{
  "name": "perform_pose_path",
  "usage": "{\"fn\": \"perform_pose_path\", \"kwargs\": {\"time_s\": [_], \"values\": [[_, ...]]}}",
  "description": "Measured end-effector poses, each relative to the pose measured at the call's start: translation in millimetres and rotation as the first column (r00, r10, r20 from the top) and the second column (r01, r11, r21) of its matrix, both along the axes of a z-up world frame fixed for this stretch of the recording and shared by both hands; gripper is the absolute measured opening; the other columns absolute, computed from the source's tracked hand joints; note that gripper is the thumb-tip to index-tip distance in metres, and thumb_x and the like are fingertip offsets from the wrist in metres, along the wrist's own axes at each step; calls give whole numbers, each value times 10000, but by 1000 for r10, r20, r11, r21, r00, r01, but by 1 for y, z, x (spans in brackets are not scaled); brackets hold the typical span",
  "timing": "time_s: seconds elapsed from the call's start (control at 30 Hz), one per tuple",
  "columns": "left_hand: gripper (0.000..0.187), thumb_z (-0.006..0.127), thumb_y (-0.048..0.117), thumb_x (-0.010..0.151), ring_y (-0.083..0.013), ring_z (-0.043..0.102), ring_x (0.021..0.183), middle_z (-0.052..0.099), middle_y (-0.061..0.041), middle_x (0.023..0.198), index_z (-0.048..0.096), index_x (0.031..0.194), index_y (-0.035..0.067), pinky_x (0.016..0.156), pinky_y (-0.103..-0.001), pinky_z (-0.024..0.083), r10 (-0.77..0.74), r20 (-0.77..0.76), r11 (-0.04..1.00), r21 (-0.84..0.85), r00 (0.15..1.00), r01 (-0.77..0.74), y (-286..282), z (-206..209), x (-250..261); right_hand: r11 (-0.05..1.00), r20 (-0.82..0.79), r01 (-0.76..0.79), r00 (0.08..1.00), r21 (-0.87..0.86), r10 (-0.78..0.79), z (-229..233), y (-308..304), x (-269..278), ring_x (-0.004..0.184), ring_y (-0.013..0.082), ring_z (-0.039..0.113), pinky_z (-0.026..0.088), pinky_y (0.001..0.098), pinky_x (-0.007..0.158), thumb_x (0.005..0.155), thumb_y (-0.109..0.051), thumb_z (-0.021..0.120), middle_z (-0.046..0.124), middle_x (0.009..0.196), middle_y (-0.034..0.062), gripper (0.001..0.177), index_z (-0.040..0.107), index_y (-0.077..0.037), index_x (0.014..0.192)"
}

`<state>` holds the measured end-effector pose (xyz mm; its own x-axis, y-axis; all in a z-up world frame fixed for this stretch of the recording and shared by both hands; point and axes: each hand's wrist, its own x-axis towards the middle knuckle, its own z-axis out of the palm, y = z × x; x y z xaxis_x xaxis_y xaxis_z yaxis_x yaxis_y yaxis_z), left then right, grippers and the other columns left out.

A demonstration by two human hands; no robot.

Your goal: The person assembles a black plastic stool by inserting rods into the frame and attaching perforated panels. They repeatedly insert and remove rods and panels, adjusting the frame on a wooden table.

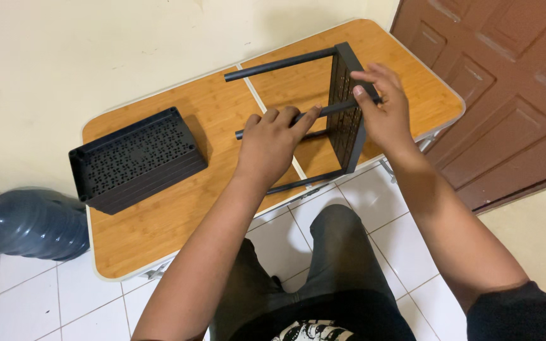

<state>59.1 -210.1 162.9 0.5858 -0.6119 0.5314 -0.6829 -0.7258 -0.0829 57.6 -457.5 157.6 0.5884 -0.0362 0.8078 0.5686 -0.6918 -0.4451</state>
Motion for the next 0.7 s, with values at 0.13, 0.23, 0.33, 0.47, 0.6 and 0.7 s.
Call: {"fn": "perform_pose_path", "kwargs": {"time_s": [0.13, 0.23, 0.33, 0.47, 0.6, 0.7], "values": [[621, 638, 47, 850, -217, 632, 973, 660, 15, 1047, 614, 1410, 315, 755, -402, 479, -41, 80, 993, -111, 996, 50, 11, 6, -1, 948, -326, -133, 918, 289, 228, -12, 5, 13, 1120, 111, 582, 447, 274, 1018, 1098, -133, 568, 659, 1191, 14, 188, 673, -82, 1245], [624, 647, 35, 808, -229, 634, 930, 663, -2, 1014, 653, 1374, 297, 748, -418, 479, -40, 16, 993, -113, 999, 41, 28, 16, -4, 948, -357, -145, 902, 283, 244, -15, 17, 16, 1070, 121, 570, 450, 270, 969, 1098, -124, 565, 642, 1141, 29, 183, 665, -66, 1240], [646, 643, 20, 761, -230, 641, 918, 662, -4, 974, 671, 1350, 284, 747, -433, 477, -45, -19, 990, -133, 999, 42, 46, 27, -9, 940, -392, -137, 883, 312, 259, -14, 35, 14, 1004, 115, 559, 461, 263, 905, 1085, -140, 579, 642, 1103, 25, 184, 664, -65, 1229], [611, 634, 28, 753, -248, 645, 893, 658, -25, 933, 695, 1316, 258, 739, -444, 478, -21, -83, 990, -141, 996, 9, 68, 33, -17, 944, -299, -220, 909, 244, 289, -11, 63, 5, 1063, 114, 595, 470, 260, 958, 1091, -129, 578, 661, 1153, 33, 175, 651, -47, 1227], [445, 649, 103, 817, -260, 651, 890, 664, -40, 954, 708, 1249, 193, 729, -444, 475, -28, -68, 988, -154, 997, 18, 80, 28, -18, 949, -385, -168, 884, 267, 265, -10, 85, -5, 982, 111, 595, 490, 261, 896, 1058, -146, 608, 666, 1097, 35, 191, 659, -62, 1220], [319, 654, 166, 939, -264, 651, 923, 659, -36, 972, 697, 1254, 160, 764, -441, 482, -67, -49, 972, -227, 997, 54, 75, 21, -19, 934, -421, -185, 854, 305, 306, -8, 94, -7, 973, 109, 603, 500, 261, 879, 1044, -161, 625, 668, 1095, 41, 200, 650, -70, 1220]]}}
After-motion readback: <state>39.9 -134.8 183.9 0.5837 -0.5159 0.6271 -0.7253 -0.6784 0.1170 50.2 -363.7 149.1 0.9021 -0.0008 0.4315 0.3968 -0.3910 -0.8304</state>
